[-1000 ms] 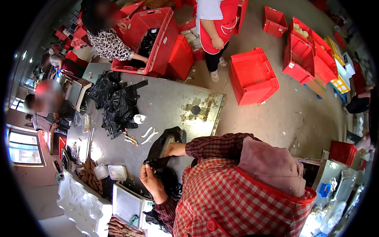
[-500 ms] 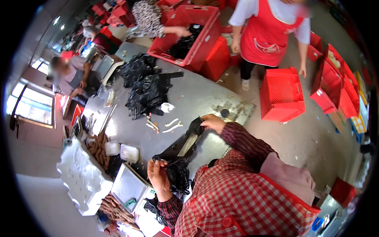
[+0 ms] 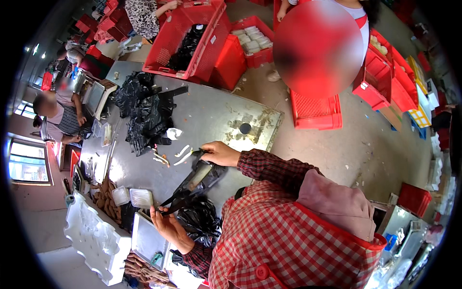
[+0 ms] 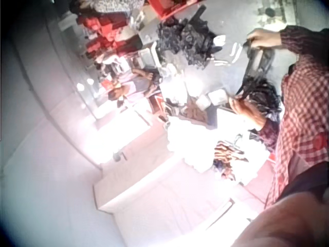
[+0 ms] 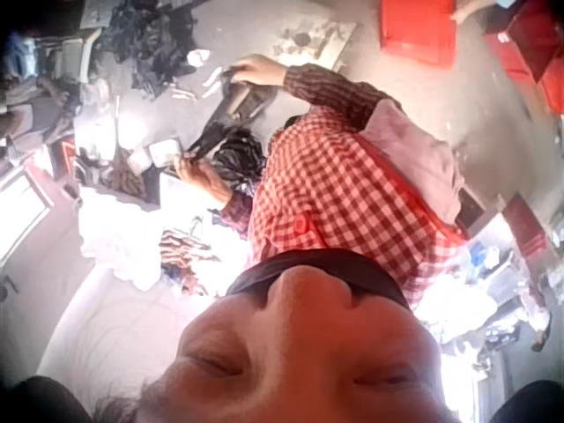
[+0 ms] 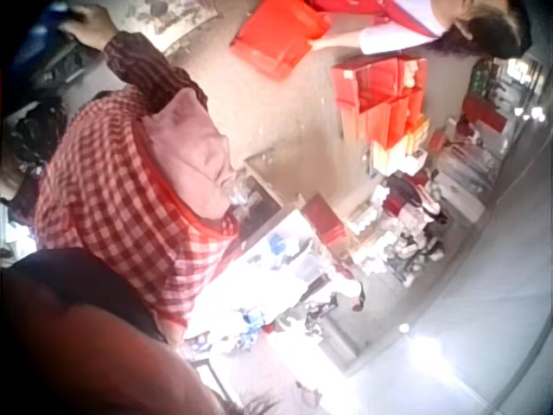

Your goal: The person packs pre-portioned food items from clear plastic containers into black plastic bags. They place the items into the bags, tie the bags shut, and stack them on the table. Other workers in red aprons are visible in the background performing similar tasks.

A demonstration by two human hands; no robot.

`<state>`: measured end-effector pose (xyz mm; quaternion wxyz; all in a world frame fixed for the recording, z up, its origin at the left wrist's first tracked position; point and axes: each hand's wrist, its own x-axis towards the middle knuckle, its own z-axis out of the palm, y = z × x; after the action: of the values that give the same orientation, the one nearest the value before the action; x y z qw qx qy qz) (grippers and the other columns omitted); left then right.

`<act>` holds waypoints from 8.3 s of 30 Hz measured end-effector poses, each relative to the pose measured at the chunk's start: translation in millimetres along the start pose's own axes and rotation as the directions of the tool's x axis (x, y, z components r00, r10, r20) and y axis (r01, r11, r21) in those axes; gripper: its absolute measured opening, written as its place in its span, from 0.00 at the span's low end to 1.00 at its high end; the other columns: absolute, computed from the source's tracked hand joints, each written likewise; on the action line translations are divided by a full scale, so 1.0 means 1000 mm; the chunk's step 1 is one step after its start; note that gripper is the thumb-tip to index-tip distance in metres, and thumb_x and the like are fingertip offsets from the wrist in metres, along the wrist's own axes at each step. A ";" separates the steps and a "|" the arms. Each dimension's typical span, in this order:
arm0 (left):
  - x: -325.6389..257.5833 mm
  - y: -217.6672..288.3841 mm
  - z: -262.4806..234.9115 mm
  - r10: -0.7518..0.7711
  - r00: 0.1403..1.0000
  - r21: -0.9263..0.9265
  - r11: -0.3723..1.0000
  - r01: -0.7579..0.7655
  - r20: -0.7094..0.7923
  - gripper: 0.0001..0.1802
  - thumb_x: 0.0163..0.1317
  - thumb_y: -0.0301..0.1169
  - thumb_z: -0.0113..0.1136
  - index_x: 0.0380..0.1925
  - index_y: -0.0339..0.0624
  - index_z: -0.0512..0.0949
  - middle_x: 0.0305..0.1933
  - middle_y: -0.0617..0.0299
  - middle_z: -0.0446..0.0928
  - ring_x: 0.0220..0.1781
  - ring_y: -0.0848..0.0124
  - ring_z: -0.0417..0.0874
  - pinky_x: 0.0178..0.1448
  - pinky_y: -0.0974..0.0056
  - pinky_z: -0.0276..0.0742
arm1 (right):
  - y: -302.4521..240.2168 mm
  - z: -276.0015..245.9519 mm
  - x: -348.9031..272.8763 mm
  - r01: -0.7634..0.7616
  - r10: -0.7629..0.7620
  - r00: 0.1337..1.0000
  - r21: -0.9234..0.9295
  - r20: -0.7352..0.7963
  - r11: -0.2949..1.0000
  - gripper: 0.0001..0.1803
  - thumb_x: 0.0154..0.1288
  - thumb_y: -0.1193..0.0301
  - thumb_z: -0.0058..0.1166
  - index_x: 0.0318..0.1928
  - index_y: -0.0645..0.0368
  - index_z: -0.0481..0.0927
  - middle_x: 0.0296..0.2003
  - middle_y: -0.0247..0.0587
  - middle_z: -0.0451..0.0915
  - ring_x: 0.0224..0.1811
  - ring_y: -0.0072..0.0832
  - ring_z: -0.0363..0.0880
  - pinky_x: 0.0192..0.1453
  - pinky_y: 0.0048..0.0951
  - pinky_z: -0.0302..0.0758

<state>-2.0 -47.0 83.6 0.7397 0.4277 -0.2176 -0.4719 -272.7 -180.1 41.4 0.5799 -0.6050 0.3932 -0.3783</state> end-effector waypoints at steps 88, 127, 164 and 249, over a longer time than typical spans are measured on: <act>-0.003 -0.125 -0.004 -0.259 0.906 0.780 0.616 -0.111 0.334 0.17 0.60 0.30 0.58 0.48 0.39 0.69 0.31 0.61 0.74 0.38 0.70 0.78 0.46 0.64 0.73 | 0.095 -0.008 0.010 -0.600 0.500 0.787 0.639 0.362 0.481 0.11 0.65 0.74 0.48 0.46 0.64 0.76 0.33 0.38 0.77 0.37 0.27 0.77 0.46 0.27 0.75; -0.002 -0.143 0.006 -0.165 0.959 0.627 0.778 -0.017 0.231 0.16 0.59 0.18 0.52 0.48 0.33 0.73 0.43 0.58 0.78 0.42 0.73 0.77 0.45 0.70 0.73 | 0.038 0.061 -0.015 -0.175 0.125 0.968 0.233 0.216 0.957 0.33 0.52 0.85 0.52 0.61 0.57 0.64 0.30 0.35 0.75 0.22 0.16 0.71 0.26 0.18 0.69; -0.067 -0.064 -0.130 0.464 0.871 0.986 0.122 0.116 -0.160 0.24 0.57 0.38 0.61 0.49 0.36 0.72 0.52 0.46 0.71 0.56 0.50 0.70 0.60 0.57 0.66 | 0.179 0.086 0.035 0.010 0.199 0.931 -0.567 0.306 0.824 0.15 0.54 0.69 0.58 0.42 0.61 0.79 0.33 0.47 0.81 0.38 0.36 0.81 0.44 0.33 0.74; -0.143 0.061 -0.228 0.319 0.812 0.869 0.260 0.420 -0.488 0.33 0.52 0.41 0.63 0.56 0.39 0.66 0.51 0.49 0.72 0.52 0.53 0.73 0.55 0.55 0.68 | 0.117 0.674 0.298 0.587 0.041 0.720 -0.640 0.692 0.496 0.33 0.51 0.65 0.59 0.59 0.54 0.65 0.43 0.58 0.77 0.47 0.48 0.77 0.52 0.44 0.74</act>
<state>129.0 188.2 23.2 0.3327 0.9137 -0.2062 -0.1092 459.2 -181.9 -103.1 0.2435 -0.9498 0.1961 -0.0145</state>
